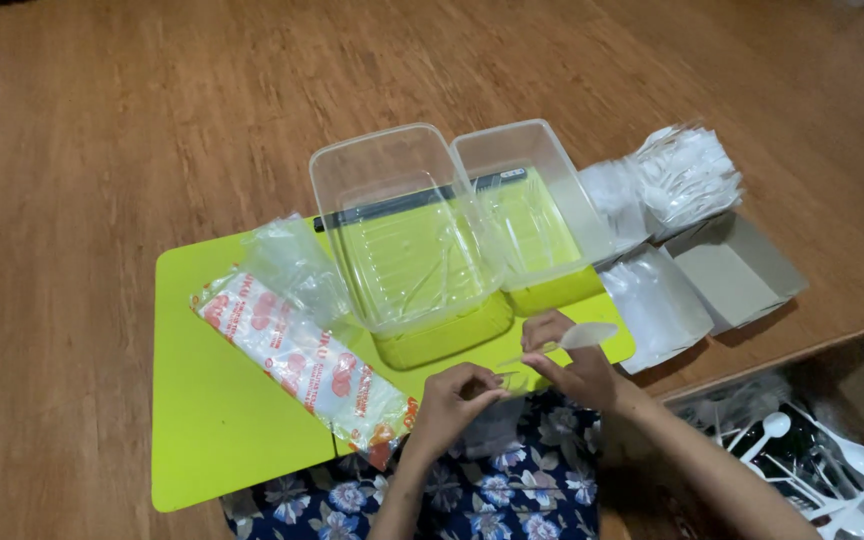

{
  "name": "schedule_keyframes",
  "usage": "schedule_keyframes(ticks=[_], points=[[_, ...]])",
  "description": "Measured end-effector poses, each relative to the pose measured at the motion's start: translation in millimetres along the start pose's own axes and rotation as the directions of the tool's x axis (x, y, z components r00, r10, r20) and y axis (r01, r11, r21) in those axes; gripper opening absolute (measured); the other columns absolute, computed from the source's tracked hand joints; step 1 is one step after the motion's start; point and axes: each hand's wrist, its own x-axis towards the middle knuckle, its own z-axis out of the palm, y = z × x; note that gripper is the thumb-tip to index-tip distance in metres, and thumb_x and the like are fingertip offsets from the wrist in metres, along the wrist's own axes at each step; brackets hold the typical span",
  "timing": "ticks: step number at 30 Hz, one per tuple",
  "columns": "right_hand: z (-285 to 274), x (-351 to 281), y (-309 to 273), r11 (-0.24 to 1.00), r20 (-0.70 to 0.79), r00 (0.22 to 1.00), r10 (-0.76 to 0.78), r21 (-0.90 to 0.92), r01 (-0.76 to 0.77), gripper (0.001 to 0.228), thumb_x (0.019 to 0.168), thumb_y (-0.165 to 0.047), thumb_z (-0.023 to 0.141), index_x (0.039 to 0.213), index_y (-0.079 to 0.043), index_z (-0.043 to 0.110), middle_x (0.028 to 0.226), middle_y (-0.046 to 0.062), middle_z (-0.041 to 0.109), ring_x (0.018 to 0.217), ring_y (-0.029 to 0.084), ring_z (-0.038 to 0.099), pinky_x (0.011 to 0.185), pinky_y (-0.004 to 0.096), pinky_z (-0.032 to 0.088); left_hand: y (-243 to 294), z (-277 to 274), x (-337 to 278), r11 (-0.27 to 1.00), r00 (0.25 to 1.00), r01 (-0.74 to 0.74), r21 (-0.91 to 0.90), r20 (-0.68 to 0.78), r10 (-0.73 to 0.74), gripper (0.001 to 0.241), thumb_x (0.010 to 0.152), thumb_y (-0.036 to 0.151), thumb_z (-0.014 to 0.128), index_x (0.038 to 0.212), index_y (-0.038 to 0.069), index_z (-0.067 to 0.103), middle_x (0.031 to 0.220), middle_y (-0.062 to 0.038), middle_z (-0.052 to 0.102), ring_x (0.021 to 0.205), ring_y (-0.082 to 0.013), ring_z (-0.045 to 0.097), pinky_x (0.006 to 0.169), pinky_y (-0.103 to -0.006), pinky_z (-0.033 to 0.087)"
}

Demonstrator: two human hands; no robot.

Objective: Organizing plastic bags by separating them and placing them into plastic containers

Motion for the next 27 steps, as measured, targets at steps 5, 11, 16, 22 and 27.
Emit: schedule_keyframes(ticks=[5,11,16,22,27], points=[[13,-23,28,0.950,-0.066,0.966,0.250,0.211,-0.231,0.007,0.097,-0.016,0.066,0.097,-0.009,0.063,0.093,0.007,0.068,0.090,0.021,0.069,0.084,0.031,0.056,-1,3,1,0.999,1.000,0.020,0.042,-0.025,-0.019,0.014,0.081,0.016,0.088,0.083,0.012,0.075,0.085,-0.002,0.079,0.080,-0.0099,0.075,0.069,-0.0211,0.055],[23,-24,36,0.912,0.086,0.918,0.387,0.113,-0.395,0.014,0.093,-0.024,0.072,0.093,-0.010,0.070,0.091,0.003,0.074,0.085,0.016,0.073,0.078,0.027,0.056,-14,7,1,0.998,0.999,-0.010,0.063,-0.038,0.013,0.015,0.081,0.016,0.089,0.085,0.012,0.075,0.083,0.001,0.077,0.071,-0.0064,0.068,0.065,-0.0206,0.052],[24,-22,32,0.888,0.093,0.902,0.422,0.156,-0.432,0.014,0.090,-0.022,0.075,0.093,-0.008,0.073,0.089,0.005,0.076,0.082,0.016,0.075,0.075,0.026,0.062,-8,5,3,0.997,1.000,-0.018,0.077,-0.017,0.019,0.015,0.080,0.017,0.089,0.084,0.012,0.075,0.084,-0.001,0.079,0.073,-0.0077,0.072,0.066,-0.0207,0.053],[29,-18,26,0.808,0.019,0.849,0.527,0.296,-0.509,0.011,0.083,-0.009,0.081,0.085,-0.003,0.072,0.087,0.010,0.076,0.082,0.020,0.076,0.077,0.029,0.064,-6,3,3,0.999,1.000,0.018,0.041,-0.006,-0.018,0.014,0.082,0.017,0.087,0.086,0.012,0.075,0.086,0.000,0.079,0.076,-0.0080,0.073,0.070,-0.0212,0.055],[27,-14,27,0.765,0.145,0.883,0.446,0.451,-0.460,0.012,0.088,-0.012,0.076,0.088,-0.001,0.075,0.093,0.017,0.078,0.092,0.026,0.077,0.088,0.036,0.063,-8,3,2,0.999,1.000,0.015,0.031,-0.008,-0.015,0.015,0.082,0.017,0.088,0.085,0.012,0.075,0.081,0.001,0.078,0.071,-0.0053,0.070,0.066,-0.0199,0.053]])
